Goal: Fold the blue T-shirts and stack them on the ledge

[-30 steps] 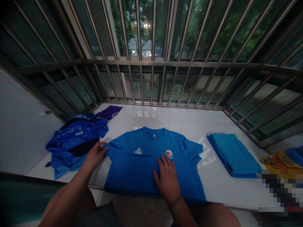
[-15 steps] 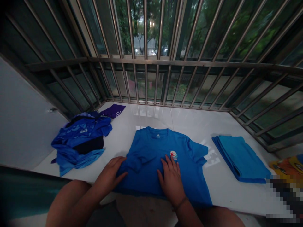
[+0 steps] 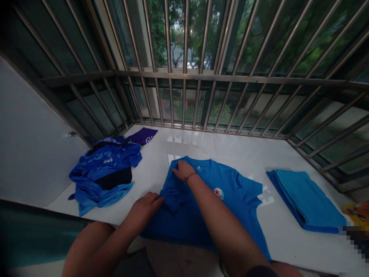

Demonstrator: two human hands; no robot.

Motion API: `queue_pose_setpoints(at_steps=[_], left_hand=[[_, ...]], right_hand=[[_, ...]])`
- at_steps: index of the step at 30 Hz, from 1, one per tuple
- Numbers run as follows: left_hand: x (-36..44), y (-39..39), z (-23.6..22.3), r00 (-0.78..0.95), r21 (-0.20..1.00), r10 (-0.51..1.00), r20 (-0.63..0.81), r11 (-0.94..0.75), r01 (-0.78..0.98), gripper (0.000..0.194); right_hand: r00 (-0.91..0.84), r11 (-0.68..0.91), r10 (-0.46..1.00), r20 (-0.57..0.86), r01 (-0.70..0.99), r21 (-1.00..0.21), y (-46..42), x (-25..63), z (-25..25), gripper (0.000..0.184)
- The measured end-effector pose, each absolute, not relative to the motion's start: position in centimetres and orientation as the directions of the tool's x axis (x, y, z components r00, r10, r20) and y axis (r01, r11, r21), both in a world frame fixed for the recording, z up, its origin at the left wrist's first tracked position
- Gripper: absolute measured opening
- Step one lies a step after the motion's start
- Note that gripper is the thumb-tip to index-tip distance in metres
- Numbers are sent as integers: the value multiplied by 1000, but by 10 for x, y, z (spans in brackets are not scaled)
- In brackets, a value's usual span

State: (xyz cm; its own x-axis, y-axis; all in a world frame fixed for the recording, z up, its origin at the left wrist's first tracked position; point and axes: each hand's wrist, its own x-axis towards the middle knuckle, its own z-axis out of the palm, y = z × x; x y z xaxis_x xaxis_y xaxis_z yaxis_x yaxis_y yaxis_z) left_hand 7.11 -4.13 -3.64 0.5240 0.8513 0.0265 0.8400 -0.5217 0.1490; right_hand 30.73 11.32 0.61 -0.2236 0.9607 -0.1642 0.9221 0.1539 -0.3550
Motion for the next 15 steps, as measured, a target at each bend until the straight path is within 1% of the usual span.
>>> queue_pose_setpoints(at_steps=[2,4,6,8,12,15], left_hand=[[64,-38,-38,509,201,861,24,-503,841,38],[54,-34,-40,474,297,879,56,-468,832,38],[41,-30,-41,464,394,880,99,-463,794,40],[31,-28,-42,471,464,871,139,-477,746,42],[19,-31,-42,456,516,872,178,-477,711,45],[17,-36,-44,415,500,892,179,-446,743,46]], right_hand=[[-236,155,950,-205,925,-348,132,303,4,34],[-256,167,941,-223,921,-353,145,300,6,26],[-273,181,938,-213,912,-369,153,296,8,25],[-277,190,944,-180,902,-387,158,291,9,25],[-279,205,952,-124,887,-414,162,275,3,24],[-283,217,954,-102,883,-416,163,264,-7,23]])
